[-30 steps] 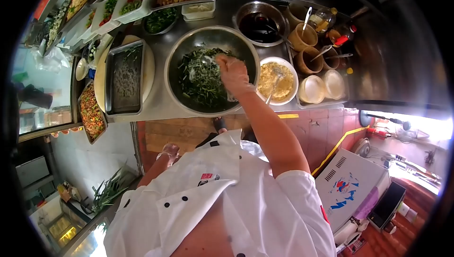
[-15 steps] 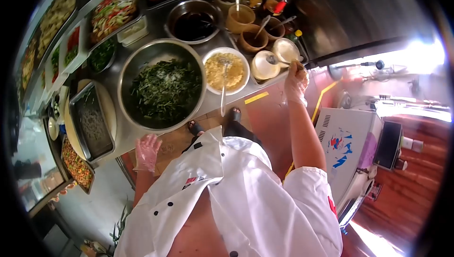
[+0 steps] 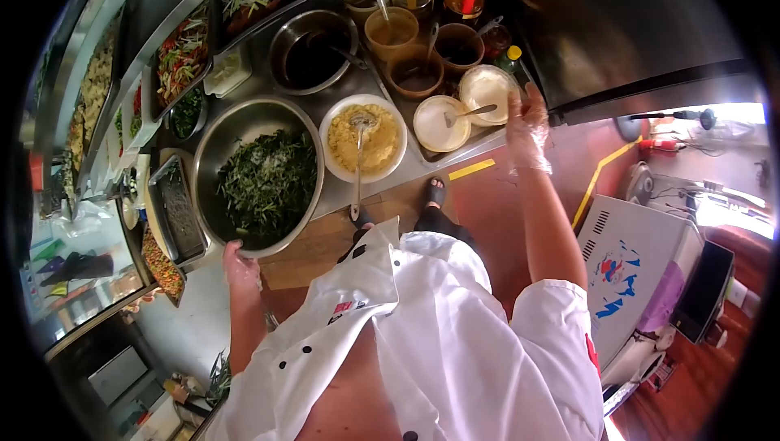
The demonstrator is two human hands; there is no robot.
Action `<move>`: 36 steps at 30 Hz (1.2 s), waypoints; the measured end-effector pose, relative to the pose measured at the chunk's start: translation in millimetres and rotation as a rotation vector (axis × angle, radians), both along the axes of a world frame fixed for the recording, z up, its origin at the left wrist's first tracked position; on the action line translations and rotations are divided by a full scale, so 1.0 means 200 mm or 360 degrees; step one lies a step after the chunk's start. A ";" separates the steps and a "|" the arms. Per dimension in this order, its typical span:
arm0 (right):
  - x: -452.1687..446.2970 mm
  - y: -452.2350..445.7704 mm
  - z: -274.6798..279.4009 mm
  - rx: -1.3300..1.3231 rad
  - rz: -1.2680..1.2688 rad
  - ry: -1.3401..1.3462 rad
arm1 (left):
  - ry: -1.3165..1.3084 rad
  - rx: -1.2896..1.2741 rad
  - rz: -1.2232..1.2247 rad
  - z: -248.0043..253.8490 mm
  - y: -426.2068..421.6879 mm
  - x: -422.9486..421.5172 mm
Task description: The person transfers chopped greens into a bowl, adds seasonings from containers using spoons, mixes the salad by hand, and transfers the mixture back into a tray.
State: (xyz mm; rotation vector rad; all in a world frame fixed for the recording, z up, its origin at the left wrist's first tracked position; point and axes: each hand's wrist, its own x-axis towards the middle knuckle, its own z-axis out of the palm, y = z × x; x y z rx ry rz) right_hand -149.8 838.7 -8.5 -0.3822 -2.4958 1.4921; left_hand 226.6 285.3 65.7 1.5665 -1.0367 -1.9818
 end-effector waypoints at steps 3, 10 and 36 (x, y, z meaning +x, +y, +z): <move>-0.19 0.08 0.20 0.0075 0.0055 -0.0157 | 0.0130 0.0005 -0.0002 0.10 0.04 0.05; -0.55 0.01 0.32 0.0274 0.0153 -0.0368 | 0.0140 -0.0070 -0.0032 0.44 0.48 -0.36; -0.87 -0.34 0.25 0.0412 0.0402 -0.0499 | 0.0101 -0.0727 -0.0126 0.56 0.82 -0.89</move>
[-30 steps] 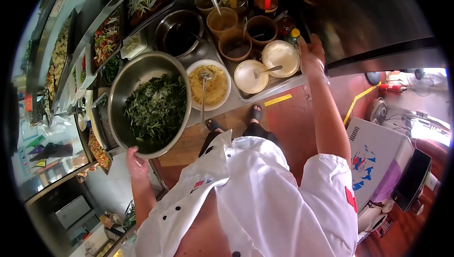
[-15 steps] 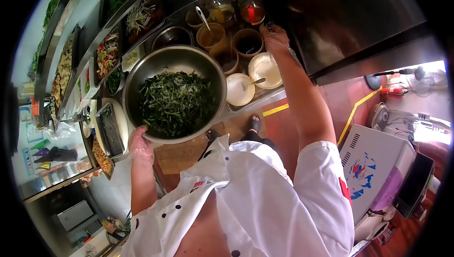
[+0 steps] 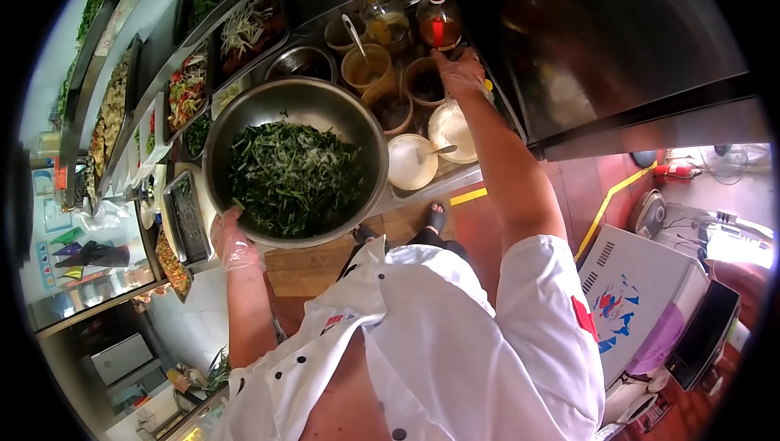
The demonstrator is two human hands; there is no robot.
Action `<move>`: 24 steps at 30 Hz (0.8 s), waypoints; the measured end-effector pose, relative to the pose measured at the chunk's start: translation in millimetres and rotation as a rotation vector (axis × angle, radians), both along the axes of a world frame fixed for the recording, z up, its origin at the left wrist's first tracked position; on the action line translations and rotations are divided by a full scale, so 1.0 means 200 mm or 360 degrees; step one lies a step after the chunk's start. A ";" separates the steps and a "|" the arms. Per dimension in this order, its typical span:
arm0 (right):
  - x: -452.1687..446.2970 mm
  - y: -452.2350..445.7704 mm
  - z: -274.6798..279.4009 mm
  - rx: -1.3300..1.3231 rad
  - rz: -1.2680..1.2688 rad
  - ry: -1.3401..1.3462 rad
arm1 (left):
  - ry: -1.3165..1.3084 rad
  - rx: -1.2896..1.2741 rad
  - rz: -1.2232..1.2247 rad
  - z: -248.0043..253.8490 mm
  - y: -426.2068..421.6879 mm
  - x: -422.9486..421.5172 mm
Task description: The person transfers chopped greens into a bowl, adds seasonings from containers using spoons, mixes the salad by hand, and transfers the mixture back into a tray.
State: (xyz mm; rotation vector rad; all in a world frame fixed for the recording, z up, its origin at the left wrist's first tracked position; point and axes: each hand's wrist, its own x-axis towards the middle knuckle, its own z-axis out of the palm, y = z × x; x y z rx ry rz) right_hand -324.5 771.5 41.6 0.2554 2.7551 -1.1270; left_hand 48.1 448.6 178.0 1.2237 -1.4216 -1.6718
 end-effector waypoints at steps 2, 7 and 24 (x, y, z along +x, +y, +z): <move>-0.08 -0.01 -0.11 0.0017 -0.0079 0.0030 | 0.0015 0.0015 0.0065 0.06 0.05 -0.05; -0.17 -0.02 -0.29 0.0124 0.0020 0.0121 | 0.0061 0.0110 0.0010 0.07 0.05 -0.06; 0.34 0.14 -0.08 -0.0399 -0.0192 0.0258 | 0.0068 0.0144 0.0129 0.11 0.10 -0.09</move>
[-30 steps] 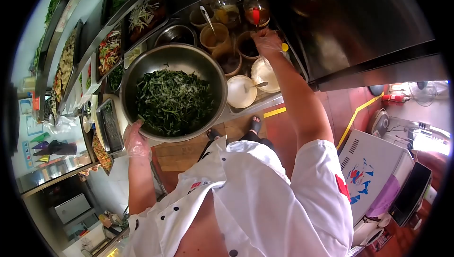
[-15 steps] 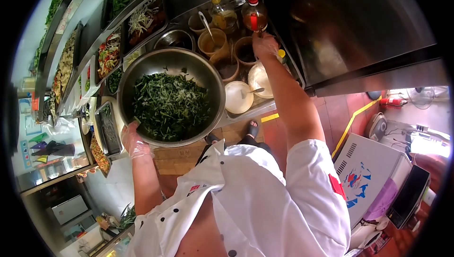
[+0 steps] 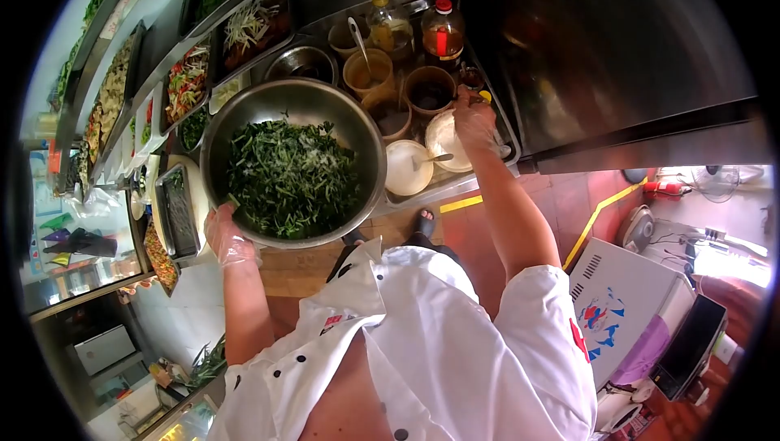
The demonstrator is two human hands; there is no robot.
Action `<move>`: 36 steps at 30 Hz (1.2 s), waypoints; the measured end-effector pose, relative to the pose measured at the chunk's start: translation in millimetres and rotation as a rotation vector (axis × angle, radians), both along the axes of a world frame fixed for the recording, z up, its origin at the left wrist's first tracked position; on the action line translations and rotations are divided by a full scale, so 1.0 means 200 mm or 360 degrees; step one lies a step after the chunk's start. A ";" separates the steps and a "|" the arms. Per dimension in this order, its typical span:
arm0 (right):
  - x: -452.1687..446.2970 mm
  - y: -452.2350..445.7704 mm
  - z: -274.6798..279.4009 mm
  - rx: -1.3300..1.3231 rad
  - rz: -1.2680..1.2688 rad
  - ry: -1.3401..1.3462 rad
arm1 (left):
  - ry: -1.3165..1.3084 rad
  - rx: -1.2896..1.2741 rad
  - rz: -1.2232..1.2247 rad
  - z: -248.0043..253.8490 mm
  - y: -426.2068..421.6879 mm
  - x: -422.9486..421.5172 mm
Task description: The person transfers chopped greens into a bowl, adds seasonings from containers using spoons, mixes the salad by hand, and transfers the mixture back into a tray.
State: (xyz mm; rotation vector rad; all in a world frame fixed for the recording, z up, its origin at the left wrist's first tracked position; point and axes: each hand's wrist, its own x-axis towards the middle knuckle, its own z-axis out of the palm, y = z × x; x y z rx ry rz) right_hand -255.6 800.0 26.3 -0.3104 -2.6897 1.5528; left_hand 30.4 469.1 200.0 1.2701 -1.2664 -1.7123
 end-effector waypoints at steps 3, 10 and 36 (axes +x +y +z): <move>0.01 0.00 0.19 0.0002 -0.0115 -0.0060 | -0.0050 -0.0009 0.0024 -0.01 0.00 0.01; 0.00 0.02 0.41 -0.0052 -0.0157 -0.0083 | -0.0034 -0.0079 -0.0052 -0.06 -0.04 0.02; 0.27 0.07 0.15 0.0241 0.0428 0.0601 | -0.0100 -0.0098 -0.0008 -0.02 -0.05 0.00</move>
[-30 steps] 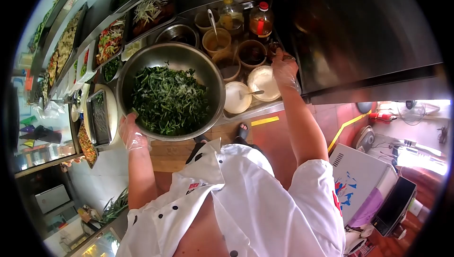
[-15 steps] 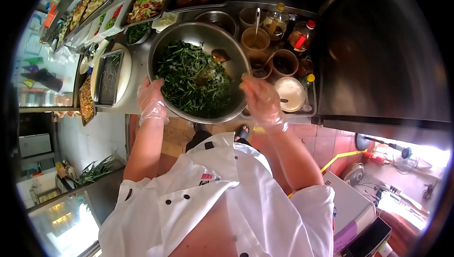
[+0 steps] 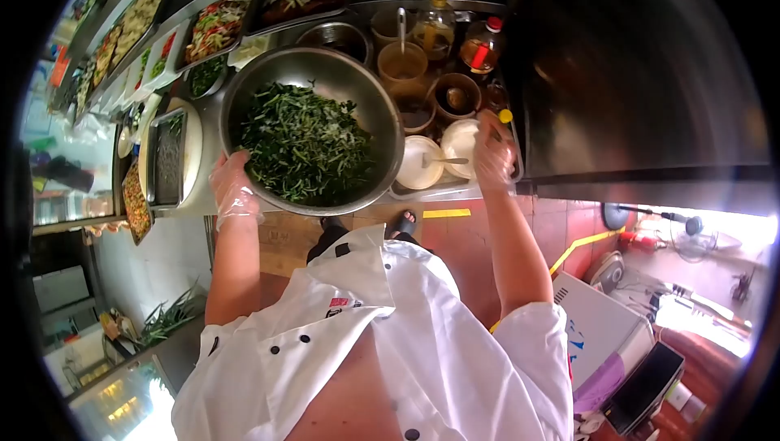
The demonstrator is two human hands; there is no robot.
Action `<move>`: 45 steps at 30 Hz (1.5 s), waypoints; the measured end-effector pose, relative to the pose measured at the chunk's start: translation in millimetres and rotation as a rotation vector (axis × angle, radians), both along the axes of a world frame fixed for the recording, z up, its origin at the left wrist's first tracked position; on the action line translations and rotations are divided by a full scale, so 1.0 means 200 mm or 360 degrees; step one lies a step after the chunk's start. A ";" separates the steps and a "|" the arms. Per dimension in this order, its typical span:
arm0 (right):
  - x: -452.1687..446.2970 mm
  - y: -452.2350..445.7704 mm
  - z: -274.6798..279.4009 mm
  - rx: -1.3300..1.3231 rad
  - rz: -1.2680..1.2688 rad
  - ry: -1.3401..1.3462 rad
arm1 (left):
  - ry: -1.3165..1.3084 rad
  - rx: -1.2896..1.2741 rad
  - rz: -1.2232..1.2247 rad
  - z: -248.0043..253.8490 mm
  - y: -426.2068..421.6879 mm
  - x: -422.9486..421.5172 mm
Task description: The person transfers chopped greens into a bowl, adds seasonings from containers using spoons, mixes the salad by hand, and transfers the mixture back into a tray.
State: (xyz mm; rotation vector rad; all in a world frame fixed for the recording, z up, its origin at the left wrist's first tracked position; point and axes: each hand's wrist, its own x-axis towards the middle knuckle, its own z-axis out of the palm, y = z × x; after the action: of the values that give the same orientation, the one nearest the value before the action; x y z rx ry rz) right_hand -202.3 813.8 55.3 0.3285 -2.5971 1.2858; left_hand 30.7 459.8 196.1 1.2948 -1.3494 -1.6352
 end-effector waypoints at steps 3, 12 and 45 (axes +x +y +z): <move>-0.19 0.02 -0.31 0.0552 0.0009 0.0207 | -0.0026 -0.0003 0.0023 0.01 0.01 0.00; -0.30 -0.04 -0.11 -0.0141 -0.0296 -0.0483 | -0.0005 -0.0058 0.0012 -0.05 -0.02 0.02; -0.26 0.00 -0.25 0.0168 0.0257 0.0401 | -0.0029 0.0015 -0.0063 -0.01 -0.02 0.01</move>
State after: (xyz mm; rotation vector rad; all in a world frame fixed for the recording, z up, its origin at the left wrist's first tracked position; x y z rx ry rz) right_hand -253.6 813.9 6.1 0.6848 -2.4680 1.0762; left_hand 32.4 455.6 194.0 1.2989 -1.3877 -1.6620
